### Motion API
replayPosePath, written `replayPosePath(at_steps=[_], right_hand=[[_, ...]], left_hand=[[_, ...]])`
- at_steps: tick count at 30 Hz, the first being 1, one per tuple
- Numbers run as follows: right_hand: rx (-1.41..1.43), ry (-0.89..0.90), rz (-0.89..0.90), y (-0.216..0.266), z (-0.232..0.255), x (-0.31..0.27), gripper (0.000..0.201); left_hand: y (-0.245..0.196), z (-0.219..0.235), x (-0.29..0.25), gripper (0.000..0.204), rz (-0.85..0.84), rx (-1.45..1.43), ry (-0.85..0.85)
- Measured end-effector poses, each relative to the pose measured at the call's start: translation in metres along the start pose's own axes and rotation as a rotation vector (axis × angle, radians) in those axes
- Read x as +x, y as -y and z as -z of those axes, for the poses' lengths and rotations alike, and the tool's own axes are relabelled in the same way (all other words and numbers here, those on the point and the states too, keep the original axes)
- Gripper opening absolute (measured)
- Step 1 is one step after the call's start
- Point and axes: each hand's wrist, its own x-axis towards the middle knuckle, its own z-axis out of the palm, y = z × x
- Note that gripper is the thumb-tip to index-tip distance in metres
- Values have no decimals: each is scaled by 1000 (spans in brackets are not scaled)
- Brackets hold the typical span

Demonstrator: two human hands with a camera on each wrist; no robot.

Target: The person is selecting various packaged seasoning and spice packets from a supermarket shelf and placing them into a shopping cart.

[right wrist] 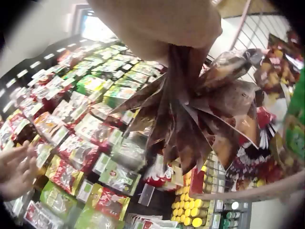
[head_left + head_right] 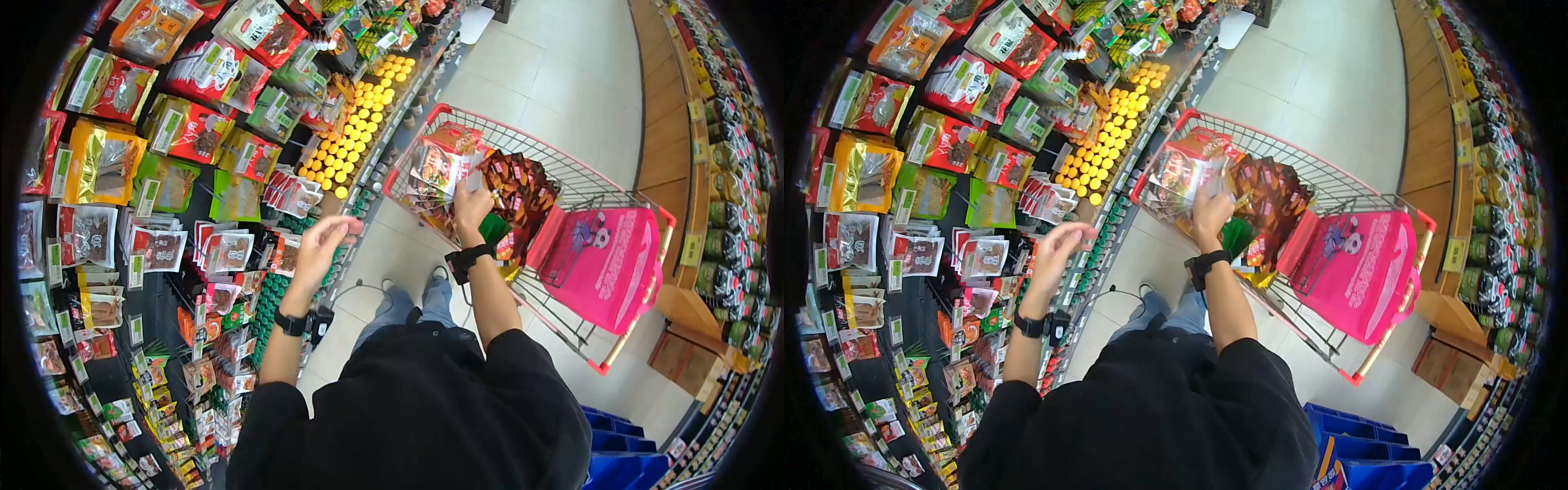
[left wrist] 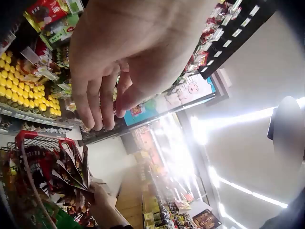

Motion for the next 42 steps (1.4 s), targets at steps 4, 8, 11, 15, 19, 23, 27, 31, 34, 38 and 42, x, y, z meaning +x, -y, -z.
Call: replayPosePath(at_steps=[4, 8, 11, 15, 19, 23, 27, 31, 34, 38, 42], right_hand=[[-171, 20, -122, -29, -55, -9, 31], [-280, 140, -118, -47, -90, -17, 22], [-359, 228, -36, -45, -102, -3, 16], [-312, 93, -74, -43, -110, -3, 13], [-436, 300, -92, -48, -130, -11, 21], [-405, 456, -12, -69, -131, -1, 22], [-284, 534, -74, -114, -138, 17, 50], [-228, 571, -165, -77, -95, 19, 89], [0, 413, 2, -65, -77, 21, 90], [22, 266, 430, -30, -39, 15, 69], [505, 754, 403, 113, -7, -57, 34]], left_hand=[[5, 14, -19, 23, 91, -28, -129], [6, 29, -35, 22, 128, -46, -268], [15, 39, -42, 23, 140, -60, -352], [20, 49, -43, 23, 143, -104, -419], [16, 52, -41, 22, 152, -147, -436], [14, 57, -43, 23, 144, -141, -418], [5, 69, -60, 23, 112, -134, -457], [0, 94, -90, 23, 88, -114, -535], [-7, 111, -116, 23, 70, -101, -604], [-16, 140, -153, 23, 29, -29, -675], [-42, 185, -200, 23, -109, 4, -800]])
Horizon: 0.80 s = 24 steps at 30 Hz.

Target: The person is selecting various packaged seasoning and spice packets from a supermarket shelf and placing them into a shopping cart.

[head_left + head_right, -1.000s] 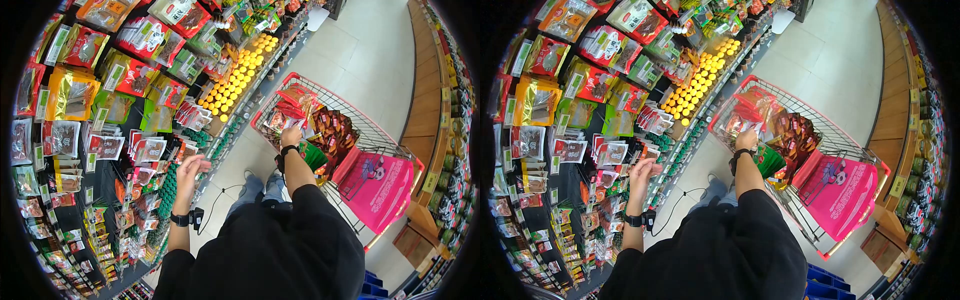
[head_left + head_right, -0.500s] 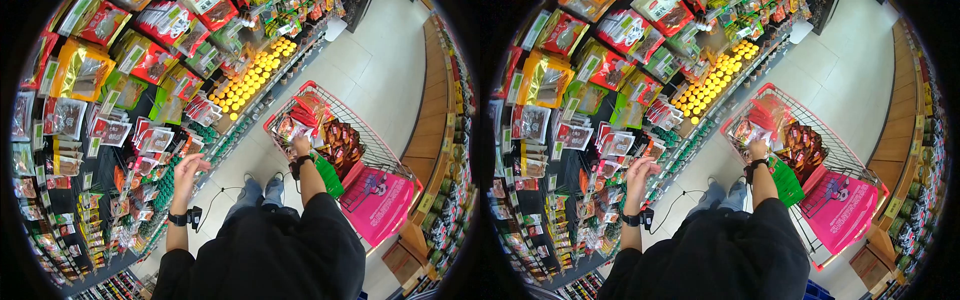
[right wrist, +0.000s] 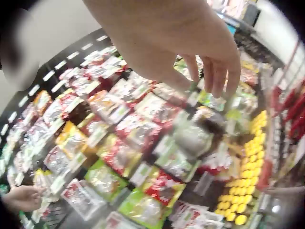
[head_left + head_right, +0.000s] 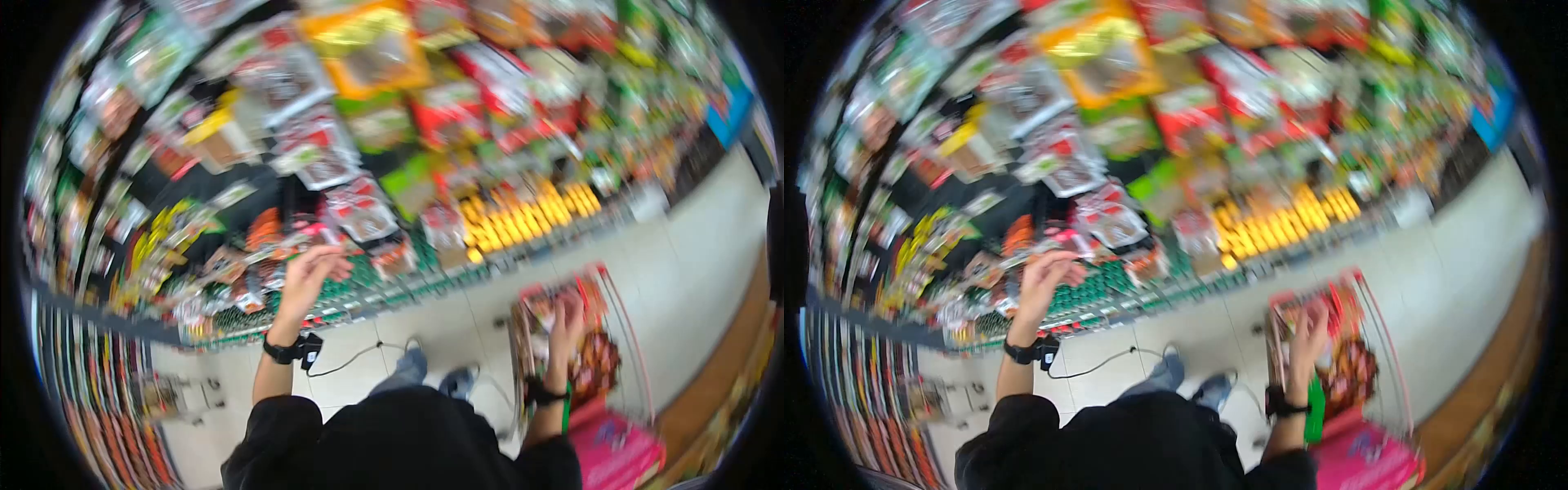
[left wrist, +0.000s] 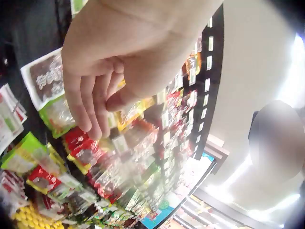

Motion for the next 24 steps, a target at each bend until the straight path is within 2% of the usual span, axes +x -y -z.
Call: replayPosePath(at_steps=[3, 5, 6, 9, 12, 13, 14, 15, 16, 17, 18, 19, 20, 21, 23, 24], right_hand=[[-20, 379, 43, 98, -65, -6, 23], [-16, 600, 291, 165, -116, -18, 19], [-63, 691, 326, 202, -142, -28, 17], [-36, 907, 531, 282, -217, -59, 17], [9, 1040, 789, 341, -304, -93, 18], [9, 1052, 901, 353, -338, -100, 21], [85, 1087, 823, 369, -370, -113, 24], [133, 1086, 877, 376, -407, -119, 28], [137, 1122, 834, 392, -437, -129, 33], [206, 1095, 911, 390, -477, -131, 40], [267, 1029, 915, 394, -514, -135, 43], [207, 944, 928, 403, -544, -137, 44], [157, 817, 970, 413, -571, -138, 47], [107, 688, 1005, 422, -594, -138, 50], [109, 735, 882, 438, -626, -132, 58], [108, 758, 824, 443, -639, -129, 62]], left_hand=[[-35, 50, -2, 23, -88, 32, -139], [-54, 93, -4, 23, -226, -2, -171], [-62, 114, -4, 23, -245, 38, -226], [-78, 184, -5, 25, -270, 85, -376], [-83, 255, 5, 30, -300, 107, -513], [-81, 276, 12, 33, -306, 143, -528], [-79, 296, 23, 36, -313, 178, -542], [-76, 317, 36, 38, -321, 209, -555], [-70, 341, 53, 50, -277, 251, -581], [-70, 357, 65, 52, -261, 290, -626], [-72, 368, 78, 55, -242, 330, -669], [-72, 380, 91, 57, -221, 373, -709], [-65, 394, 109, 55, -300, 373, -729], [-57, 411, 127, 52, -348, 342, -672], [-53, 437, 160, 47, -446, 278, -556], [-93, 418, 134, 41, -381, 147, -472]])
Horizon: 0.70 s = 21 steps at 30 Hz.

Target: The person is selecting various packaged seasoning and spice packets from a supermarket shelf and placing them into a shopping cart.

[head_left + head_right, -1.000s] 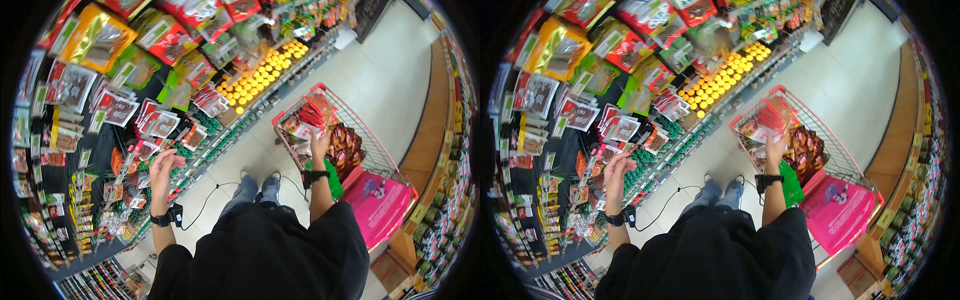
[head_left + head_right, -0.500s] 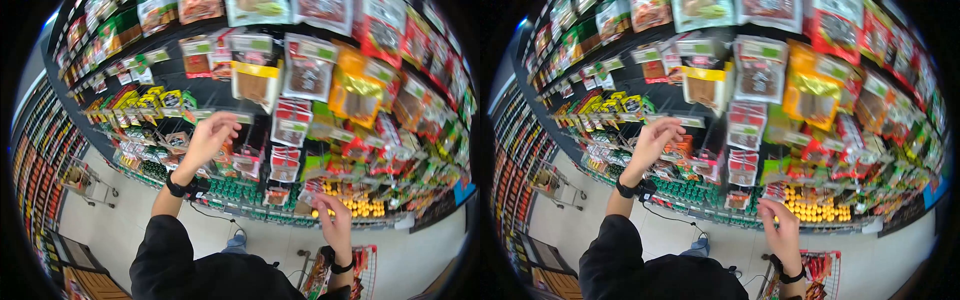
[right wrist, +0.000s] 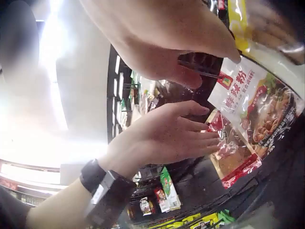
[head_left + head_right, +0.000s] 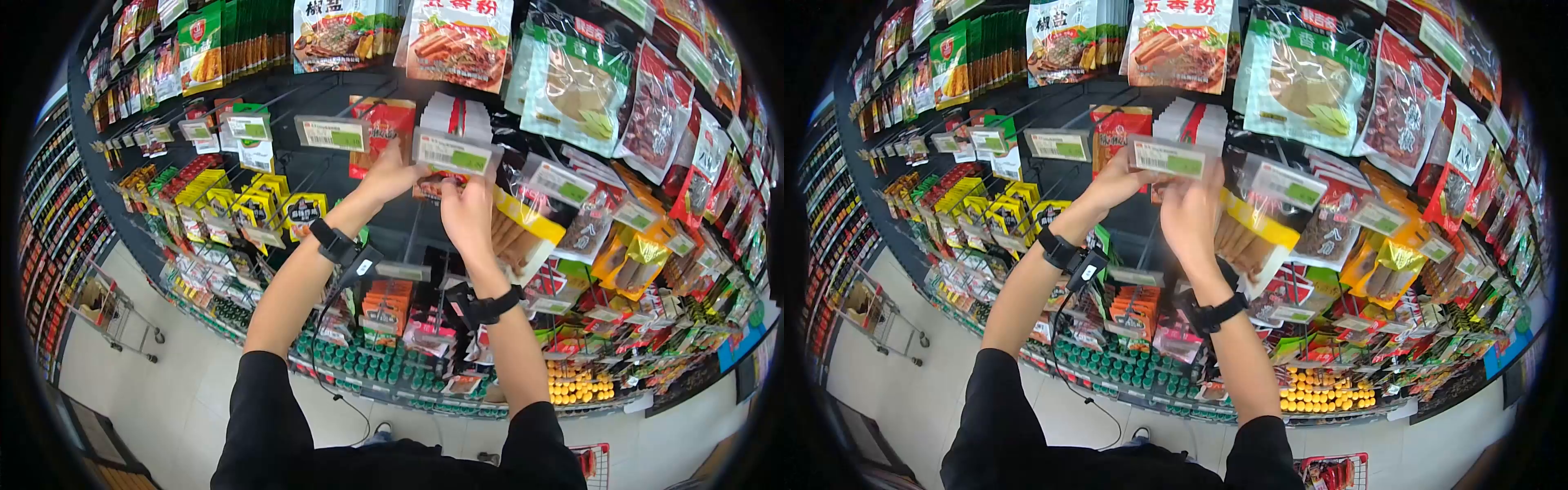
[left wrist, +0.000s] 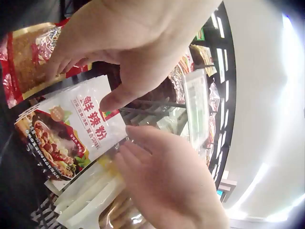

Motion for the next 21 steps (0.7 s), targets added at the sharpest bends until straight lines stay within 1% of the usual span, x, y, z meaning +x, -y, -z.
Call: replayPosePath(at_steps=[2, 4, 5, 7, 8, 11, 12, 14, 15, 17, 21], right_hand=[[-9, -201, 78, -16, -22, 18, 69], [-156, -383, 204, -32, -37, 35, 74], [-203, -390, 194, -41, -36, 41, 75], [-289, -411, 175, -41, -30, 54, 77], [-296, -423, 188, -46, -29, 61, 81], [-300, -436, 266, -55, -29, 72, 82], [-322, -443, 278, -60, -29, 76, 85], [-366, -380, 180, -56, -26, 83, 88], [-385, -349, 132, -55, -25, 87, 90], [-349, -333, 103, -65, -25, 101, 92], [-179, -323, 91, -81, -27, 120, 94]], left_hand=[[25, 2, 32, 64, -93, 82, 21], [27, 0, 44, 85, -109, 77, 19], [27, -1, 51, 96, -117, 75, 18], [27, -5, 56, 103, -133, -71, 13], [37, -7, 67, 106, -126, -41, 2], [31, -6, 76, 95, -159, -170, 101], [24, -5, 73, 91, -147, -171, 127], [11, -3, 64, 82, -125, -174, 177], [20, -6, 70, 80, -162, -137, 114], [44, -12, 82, 74, -233, -57, -9], [44, -9, 93, 68, -136, -148, 79]])
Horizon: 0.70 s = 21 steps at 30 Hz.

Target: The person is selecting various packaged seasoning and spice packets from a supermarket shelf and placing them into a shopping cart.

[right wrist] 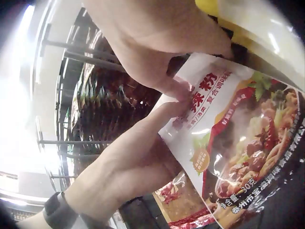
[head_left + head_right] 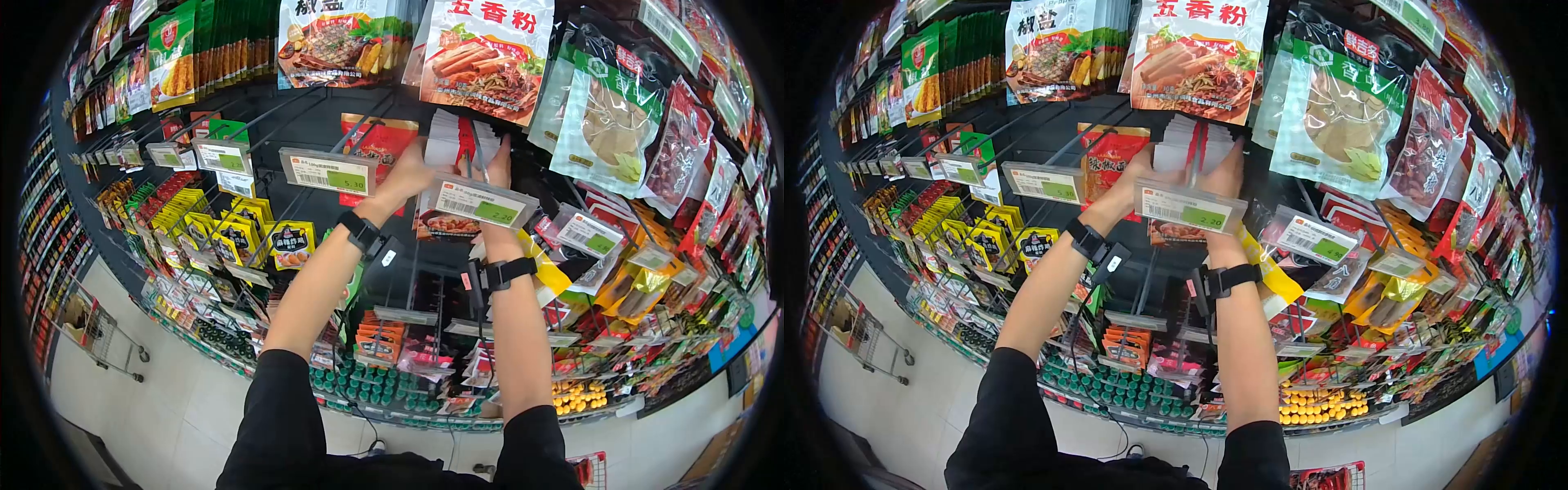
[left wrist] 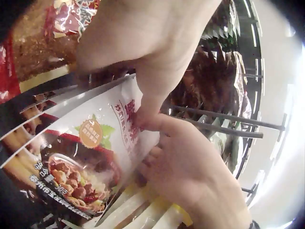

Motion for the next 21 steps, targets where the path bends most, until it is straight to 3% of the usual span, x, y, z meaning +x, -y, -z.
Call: replayPosePath(at_steps=[5, 8, 11, 14, 17, 20, 21], right_hand=[[41, 14, 3, -9, 2, 2, 93], [116, 39, -80, -10, 2, 4, 93], [149, 61, -108, -2, 7, 2, 91], [115, 45, -110, -3, 5, 3, 90], [74, 47, -143, 1, 7, 2, 83], [63, 70, -196, 6, 9, 1, 73], [65, 78, -213, 7, 9, 2, 70]], left_hand=[[10, -2, 5, 66, -11, -76, -28], [28, -12, 4, 65, -297, 608, -232], [48, -11, 14, 62, -469, 746, -334], [21, -14, 6, 58, -151, 169, -210], [44, -18, 16, 56, -244, 139, -312], [29, -8, 18, 54, -150, -130, 43], [24, -9, 17, 52, -117, -148, 34]])
